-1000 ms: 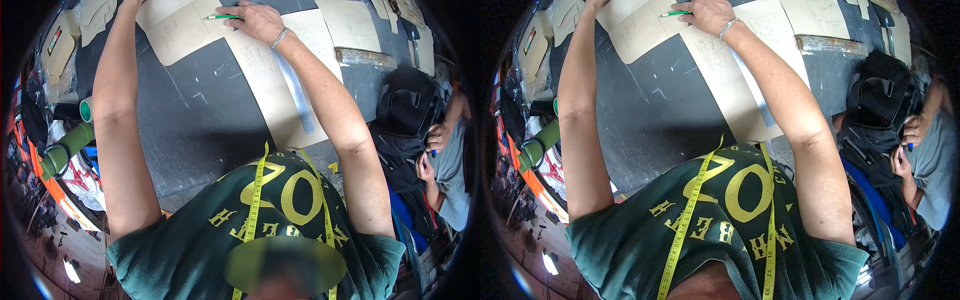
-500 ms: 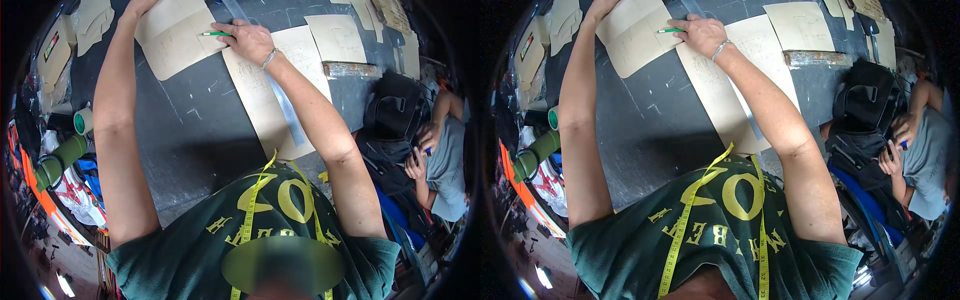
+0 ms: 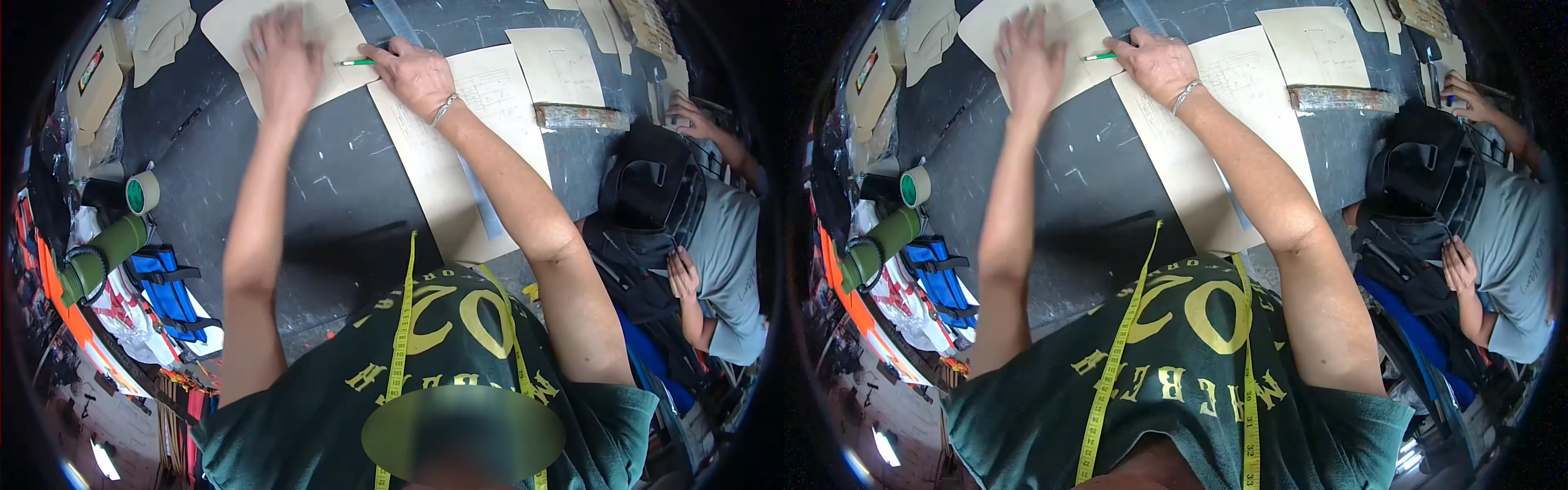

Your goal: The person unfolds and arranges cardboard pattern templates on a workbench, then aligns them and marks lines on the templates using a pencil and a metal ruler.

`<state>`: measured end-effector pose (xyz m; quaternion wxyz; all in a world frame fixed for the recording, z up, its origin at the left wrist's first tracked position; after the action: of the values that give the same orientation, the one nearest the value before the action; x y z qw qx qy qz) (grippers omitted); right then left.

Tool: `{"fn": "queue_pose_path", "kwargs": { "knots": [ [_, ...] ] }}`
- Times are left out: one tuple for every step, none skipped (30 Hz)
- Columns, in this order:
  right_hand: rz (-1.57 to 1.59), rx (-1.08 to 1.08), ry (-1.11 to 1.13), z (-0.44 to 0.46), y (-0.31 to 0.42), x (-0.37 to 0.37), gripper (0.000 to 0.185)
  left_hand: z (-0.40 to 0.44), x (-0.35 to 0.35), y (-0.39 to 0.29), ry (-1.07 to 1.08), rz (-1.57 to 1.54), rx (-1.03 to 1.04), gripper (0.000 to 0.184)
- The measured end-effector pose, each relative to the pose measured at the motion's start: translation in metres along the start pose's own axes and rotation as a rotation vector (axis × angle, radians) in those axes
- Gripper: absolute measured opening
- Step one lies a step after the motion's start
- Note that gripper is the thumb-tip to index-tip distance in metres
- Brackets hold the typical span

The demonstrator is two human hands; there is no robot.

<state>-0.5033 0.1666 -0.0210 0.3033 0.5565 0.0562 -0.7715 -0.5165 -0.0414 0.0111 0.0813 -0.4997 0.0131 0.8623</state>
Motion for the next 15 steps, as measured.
{"fn": "queue_pose_path", "kwargs": {
  "knots": [
    [0.002, -0.001, -0.002, 0.001, 0.000, -0.001, 0.032, -0.027, -0.001, -0.010, 0.046, -0.165, -0.065, 0.061],
    [0.002, 0.001, -0.002, 0.002, 0.000, 0.000, 0.031, -0.048, -0.001, -0.018, 0.087, -0.327, -0.130, 0.059],
    [0.004, 0.002, -0.001, 0.002, -0.001, 0.001, 0.031, -0.063, -0.003, -0.027, 0.129, -0.275, -0.143, 0.058],
    [0.009, 0.001, -0.001, 0.000, 0.000, 0.002, 0.031, -0.075, -0.007, -0.035, 0.170, -0.220, -0.158, 0.058],
    [0.014, 0.001, -0.002, 0.000, 0.001, 0.001, 0.030, -0.083, -0.008, -0.039, 0.207, -0.163, -0.174, 0.057],
    [0.018, 0.000, -0.008, 0.000, 0.002, -0.002, 0.030, -0.088, -0.006, -0.040, 0.229, -0.172, -0.181, 0.056],
    [0.024, 0.000, -0.019, 0.001, 0.004, -0.005, 0.029, -0.091, -0.004, -0.038, 0.249, -0.178, -0.185, 0.056],
    [0.019, 0.001, 0.002, 0.001, 0.003, -0.002, 0.030, -0.087, -0.003, -0.033, 0.265, -0.185, -0.187, 0.055],
    [0.014, -0.009, -0.017, 0.000, 0.003, 0.000, 0.030, -0.078, -0.004, -0.022, 0.246, -0.202, -0.235, 0.055],
    [0.008, -0.019, -0.033, 0.000, 0.003, 0.001, 0.031, -0.068, -0.005, -0.007, 0.227, -0.221, -0.284, 0.055],
    [-0.001, -0.026, -0.050, 0.001, 0.002, 0.000, 0.031, -0.056, -0.004, 0.008, 0.208, -0.244, -0.330, 0.054],
    [-0.013, -0.020, -0.020, 0.001, 0.003, 0.000, 0.031, -0.042, -0.003, 0.027, 0.128, -0.117, -0.410, 0.062],
    [-0.011, -0.047, -0.044, 0.002, 0.003, -0.001, 0.030, -0.026, 0.001, 0.045, 0.081, -0.197, -0.497, 0.066],
    [-0.008, -0.073, -0.066, 0.003, 0.003, 0.000, 0.030, -0.010, 0.007, 0.065, 0.036, -0.277, -0.583, 0.069],
    [-0.003, -0.099, -0.088, 0.004, 0.004, 0.000, 0.030, 0.002, 0.013, 0.084, -0.010, -0.356, -0.668, 0.073]
  ]
}}
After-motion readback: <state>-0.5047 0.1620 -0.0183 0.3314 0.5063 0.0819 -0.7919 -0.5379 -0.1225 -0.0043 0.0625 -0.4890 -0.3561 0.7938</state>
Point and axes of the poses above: each hand's wrist, its own z-axis towards the middle knuckle, its own x-axis out of the palm, y = z × x, the point moved 3 cm from there along z, towards the middle knuckle, and after that the axes turned 2 degrees about -y, right-handed, at the moved point
